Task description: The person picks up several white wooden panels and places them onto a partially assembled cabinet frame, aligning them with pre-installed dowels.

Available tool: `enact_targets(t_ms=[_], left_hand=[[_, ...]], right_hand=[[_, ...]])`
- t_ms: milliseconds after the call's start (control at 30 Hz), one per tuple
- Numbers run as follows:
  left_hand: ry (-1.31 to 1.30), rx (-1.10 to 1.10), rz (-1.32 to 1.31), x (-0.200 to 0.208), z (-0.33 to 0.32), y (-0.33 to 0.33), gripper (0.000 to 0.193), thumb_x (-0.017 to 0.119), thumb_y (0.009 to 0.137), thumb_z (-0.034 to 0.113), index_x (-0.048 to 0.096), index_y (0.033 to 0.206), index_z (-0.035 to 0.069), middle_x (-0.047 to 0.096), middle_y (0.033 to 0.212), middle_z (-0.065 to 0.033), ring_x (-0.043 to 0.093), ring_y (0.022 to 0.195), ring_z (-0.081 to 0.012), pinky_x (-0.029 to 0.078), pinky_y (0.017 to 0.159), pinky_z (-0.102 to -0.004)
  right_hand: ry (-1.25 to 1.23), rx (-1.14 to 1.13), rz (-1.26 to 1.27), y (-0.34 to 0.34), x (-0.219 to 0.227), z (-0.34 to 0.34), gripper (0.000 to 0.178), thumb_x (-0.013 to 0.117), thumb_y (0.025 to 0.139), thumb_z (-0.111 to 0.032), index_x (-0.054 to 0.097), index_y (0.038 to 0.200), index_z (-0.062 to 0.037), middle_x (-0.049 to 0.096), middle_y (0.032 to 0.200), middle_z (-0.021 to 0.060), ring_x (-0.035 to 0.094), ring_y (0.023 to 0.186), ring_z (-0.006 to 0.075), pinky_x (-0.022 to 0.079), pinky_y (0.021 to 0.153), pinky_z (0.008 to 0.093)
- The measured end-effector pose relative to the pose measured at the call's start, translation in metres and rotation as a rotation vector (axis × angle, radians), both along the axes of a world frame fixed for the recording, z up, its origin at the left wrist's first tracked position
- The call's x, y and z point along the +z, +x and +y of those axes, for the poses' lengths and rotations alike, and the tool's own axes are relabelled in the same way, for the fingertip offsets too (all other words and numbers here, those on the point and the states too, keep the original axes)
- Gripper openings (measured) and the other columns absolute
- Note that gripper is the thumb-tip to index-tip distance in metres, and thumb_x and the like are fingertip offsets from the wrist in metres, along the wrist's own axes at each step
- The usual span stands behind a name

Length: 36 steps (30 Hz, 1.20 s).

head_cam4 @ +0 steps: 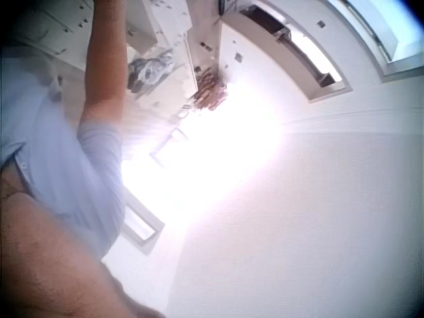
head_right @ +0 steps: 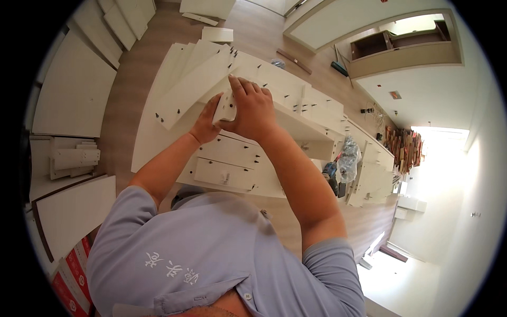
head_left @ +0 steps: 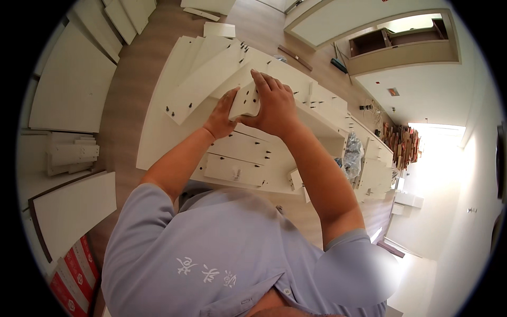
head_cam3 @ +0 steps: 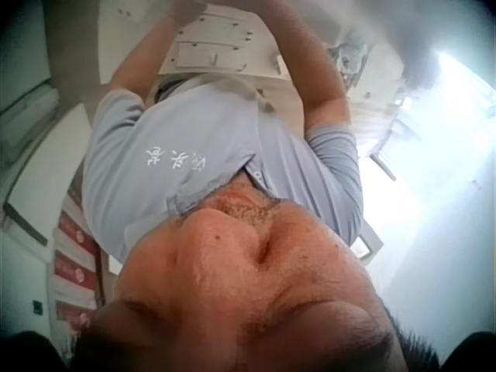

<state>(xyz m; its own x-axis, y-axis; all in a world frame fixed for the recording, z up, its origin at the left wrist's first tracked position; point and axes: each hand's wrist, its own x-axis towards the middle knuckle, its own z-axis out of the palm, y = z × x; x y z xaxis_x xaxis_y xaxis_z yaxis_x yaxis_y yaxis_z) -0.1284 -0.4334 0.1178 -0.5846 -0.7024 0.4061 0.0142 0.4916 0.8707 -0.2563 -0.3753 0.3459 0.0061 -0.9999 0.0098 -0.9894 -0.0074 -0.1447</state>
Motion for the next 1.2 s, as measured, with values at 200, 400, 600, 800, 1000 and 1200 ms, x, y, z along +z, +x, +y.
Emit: enact_targets(t_ms=[200,400,600,800,1000,1200], left_hand=[[0.066,-0.058,-0.016,0.02,0.0,0.005,0.096,0.063,0.074,-0.012,0.027,0.161,0.007,0.042,0.156,-0.0207,0.039,0.146,-0.0416,0.036,0.122,-0.0451],[0.035,0.011,-0.035,0.012,0.005,0.004,0.091,0.061,0.074,-0.012,0.032,0.158,0.009,0.043,0.154,-0.0215,0.04,0.145,-0.042,0.036,0.121,-0.0451],[0.084,0.01,-0.179,-0.053,0.005,0.006,0.08,0.065,0.077,-0.005,0.038,0.152,0.006,0.045,0.151,-0.0229,0.043,0.141,-0.0442,0.038,0.118,-0.0457],[0.139,0.043,-0.089,-0.03,0.005,0.007,0.072,0.064,0.082,-0.002,0.041,0.15,0.002,0.047,0.15,-0.0263,0.043,0.143,-0.0433,0.037,0.117,-0.0458],[0.209,0.03,-0.126,-0.039,0.014,0.006,0.07,0.063,0.084,0.001,0.04,0.15,0.001,0.051,0.145,-0.0251,0.05,0.135,-0.0424,0.04,0.113,-0.0436],[0.263,-0.033,-0.238,-0.063,0.0,0.005,0.083,0.058,0.08,-0.005,0.031,0.158,0.004,0.041,0.156,-0.0241,0.041,0.145,-0.0413,0.036,0.119,-0.044]], right_hand=[[-0.428,0.094,-0.155,-0.025,0.077,-0.028,0.087,0.083,0.086,-0.042,0.044,0.154,-0.0039,0.052,0.153,0.0219,0.049,0.141,0.041,0.039,0.118,0.0492],[-0.544,0.15,-0.085,0.02,0.055,-0.071,0.079,0.075,0.093,-0.048,0.047,0.154,-0.0063,0.051,0.155,0.0182,0.048,0.143,0.0379,0.035,0.121,0.0495],[-0.029,0.125,-0.054,0.047,-0.03,-0.078,0.073,0.059,0.099,-0.062,0.053,0.15,-0.0104,0.054,0.154,0.0087,0.042,0.149,0.0282,0.033,0.122,0.0463],[-0.141,0.123,0.011,0.038,-0.009,-0.082,0.066,0.06,0.099,-0.058,0.059,0.144,-0.0096,0.058,0.148,0.0102,0.05,0.141,0.0296,0.037,0.117,0.0483],[0.284,-0.042,0.119,0.042,-0.024,-0.076,0.083,0.041,0.101,-0.073,0.052,0.15,-0.0066,0.057,0.15,0.0143,0.049,0.143,0.0304,0.041,0.114,0.045],[-0.181,0.042,-0.349,0.022,-0.034,-0.062,0.059,0.058,0.102,-0.053,0.062,0.139,-0.0066,0.061,0.146,0.0082,0.052,0.14,0.0286,0.044,0.113,0.0439]])
